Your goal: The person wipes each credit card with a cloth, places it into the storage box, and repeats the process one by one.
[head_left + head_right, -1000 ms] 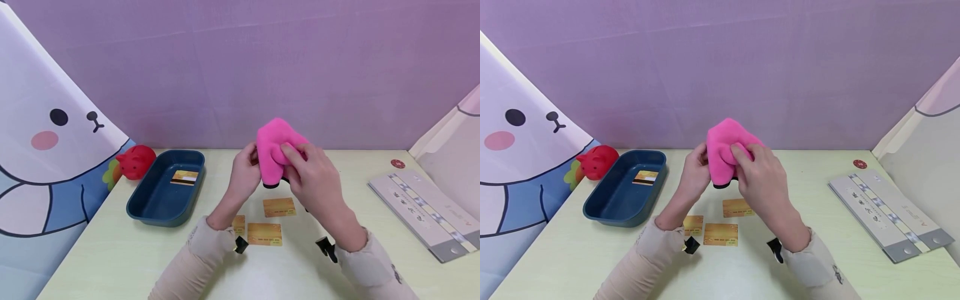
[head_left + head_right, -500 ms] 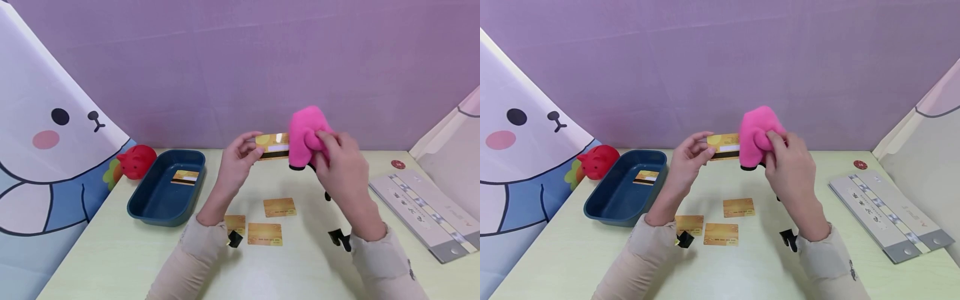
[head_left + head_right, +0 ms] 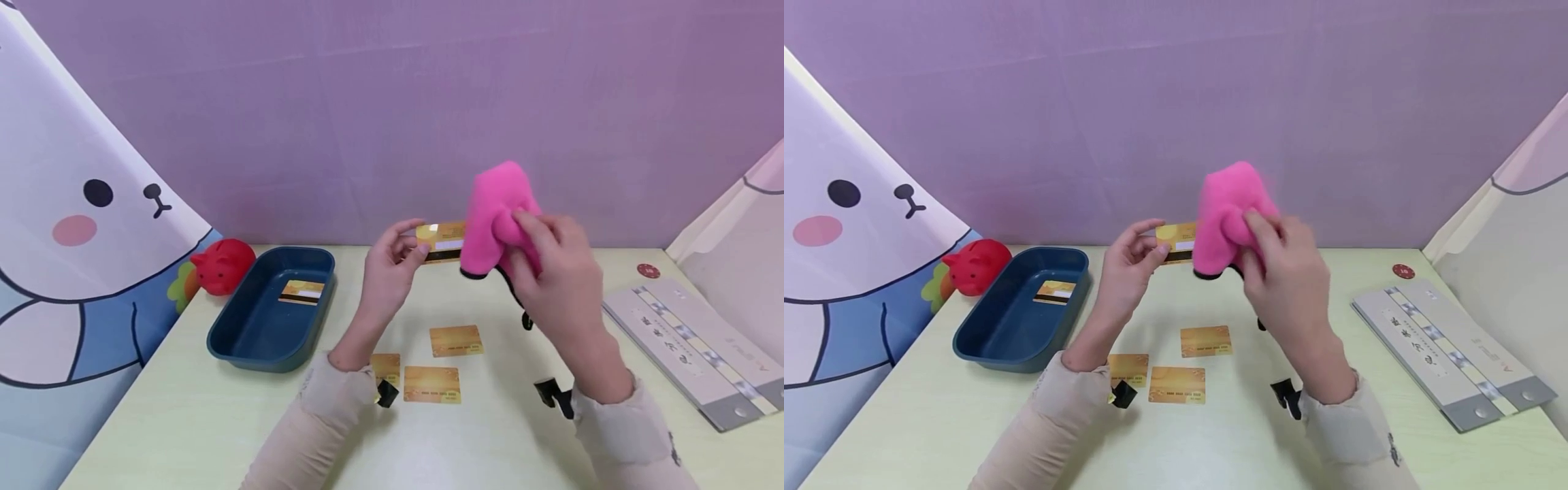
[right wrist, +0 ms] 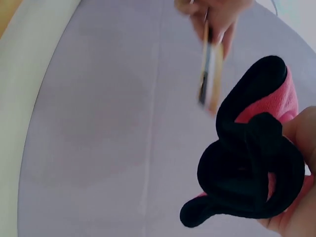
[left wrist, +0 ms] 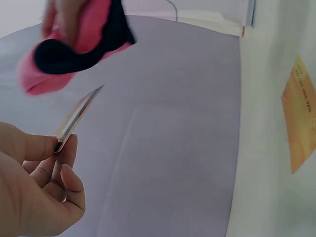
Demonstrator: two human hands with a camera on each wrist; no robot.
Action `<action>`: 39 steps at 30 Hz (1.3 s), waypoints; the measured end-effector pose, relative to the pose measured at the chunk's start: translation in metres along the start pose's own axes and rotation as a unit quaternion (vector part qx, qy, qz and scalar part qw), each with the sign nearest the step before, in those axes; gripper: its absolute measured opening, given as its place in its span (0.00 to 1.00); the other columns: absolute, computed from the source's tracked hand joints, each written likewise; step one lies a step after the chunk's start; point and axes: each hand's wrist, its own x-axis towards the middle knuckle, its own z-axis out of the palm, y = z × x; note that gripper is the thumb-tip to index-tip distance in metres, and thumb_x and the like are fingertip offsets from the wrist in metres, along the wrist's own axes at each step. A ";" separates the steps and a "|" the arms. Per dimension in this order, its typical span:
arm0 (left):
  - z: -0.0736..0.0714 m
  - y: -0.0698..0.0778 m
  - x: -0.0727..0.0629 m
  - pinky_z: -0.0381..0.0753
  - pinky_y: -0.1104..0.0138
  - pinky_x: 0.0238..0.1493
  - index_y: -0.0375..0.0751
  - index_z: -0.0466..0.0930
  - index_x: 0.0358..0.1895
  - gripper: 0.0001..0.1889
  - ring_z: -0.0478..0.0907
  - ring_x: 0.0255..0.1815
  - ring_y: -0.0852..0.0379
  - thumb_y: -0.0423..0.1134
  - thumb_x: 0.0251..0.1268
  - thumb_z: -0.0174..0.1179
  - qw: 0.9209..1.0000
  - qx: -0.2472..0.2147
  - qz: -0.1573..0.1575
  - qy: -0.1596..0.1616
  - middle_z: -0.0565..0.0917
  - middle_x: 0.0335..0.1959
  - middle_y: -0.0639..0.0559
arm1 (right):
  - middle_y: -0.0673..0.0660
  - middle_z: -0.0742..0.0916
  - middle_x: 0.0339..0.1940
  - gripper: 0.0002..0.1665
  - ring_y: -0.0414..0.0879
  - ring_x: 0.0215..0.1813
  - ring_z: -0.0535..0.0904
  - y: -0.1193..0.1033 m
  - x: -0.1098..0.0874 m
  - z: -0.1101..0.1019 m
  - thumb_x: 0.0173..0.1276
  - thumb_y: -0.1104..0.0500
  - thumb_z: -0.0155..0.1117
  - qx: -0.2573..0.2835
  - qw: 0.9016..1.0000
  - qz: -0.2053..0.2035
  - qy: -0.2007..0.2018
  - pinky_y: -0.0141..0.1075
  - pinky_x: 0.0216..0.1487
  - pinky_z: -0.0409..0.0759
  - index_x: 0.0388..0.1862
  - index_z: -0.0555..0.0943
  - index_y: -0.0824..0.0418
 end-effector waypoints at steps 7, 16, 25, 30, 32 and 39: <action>0.010 -0.006 -0.005 0.75 0.71 0.34 0.40 0.77 0.62 0.19 0.77 0.30 0.61 0.26 0.70 0.57 1.000 0.010 0.018 -0.005 0.87 0.39 0.38 | 0.68 0.85 0.43 0.24 0.62 0.42 0.80 -0.016 -0.006 0.013 0.56 0.65 0.76 0.046 0.992 -0.117 -0.023 0.54 0.42 0.83 0.54 0.86 0.63; 0.015 0.000 -0.013 0.75 0.69 0.37 0.34 0.79 0.53 0.13 0.74 0.32 0.58 0.26 0.66 0.59 0.999 0.001 0.026 -0.024 0.81 0.34 0.40 | 0.65 0.85 0.43 0.20 0.60 0.39 0.81 -0.016 -0.014 0.025 0.63 0.61 0.72 0.018 0.986 -0.153 -0.066 0.50 0.39 0.83 0.55 0.85 0.63; 0.015 0.006 -0.010 0.76 0.72 0.35 0.35 0.78 0.60 0.20 0.76 0.32 0.59 0.21 0.67 0.53 1.000 0.011 -0.003 -0.024 0.88 0.40 0.38 | 0.67 0.85 0.44 0.22 0.62 0.41 0.80 -0.008 -0.010 0.021 0.59 0.63 0.75 -0.001 0.993 -0.101 -0.058 0.54 0.36 0.84 0.54 0.85 0.63; 0.011 0.009 -0.007 0.78 0.72 0.34 0.38 0.78 0.58 0.16 0.77 0.30 0.59 0.27 0.70 0.59 0.999 -0.009 -0.005 -0.032 0.86 0.37 0.36 | 0.68 0.84 0.44 0.20 0.63 0.44 0.80 0.003 -0.007 0.014 0.63 0.64 0.71 -0.029 0.995 -0.062 -0.067 0.58 0.35 0.83 0.54 0.85 0.63; 0.008 0.010 -0.007 0.73 0.72 0.32 0.40 0.79 0.58 0.15 0.76 0.29 0.55 0.29 0.70 0.61 0.999 -0.005 -0.003 -0.031 0.86 0.36 0.37 | 0.68 0.84 0.45 0.19 0.64 0.45 0.80 0.009 -0.006 0.012 0.64 0.64 0.68 -0.035 0.996 -0.044 -0.064 0.59 0.34 0.82 0.54 0.85 0.63; -0.005 0.014 -0.003 0.75 0.69 0.36 0.41 0.79 0.59 0.16 0.77 0.33 0.51 0.30 0.69 0.62 0.999 -0.025 -0.001 -0.032 0.83 0.38 0.30 | 0.69 0.83 0.45 0.20 0.65 0.47 0.78 0.031 -0.001 0.001 0.66 0.64 0.64 -0.057 0.997 0.035 -0.049 0.62 0.36 0.78 0.57 0.84 0.62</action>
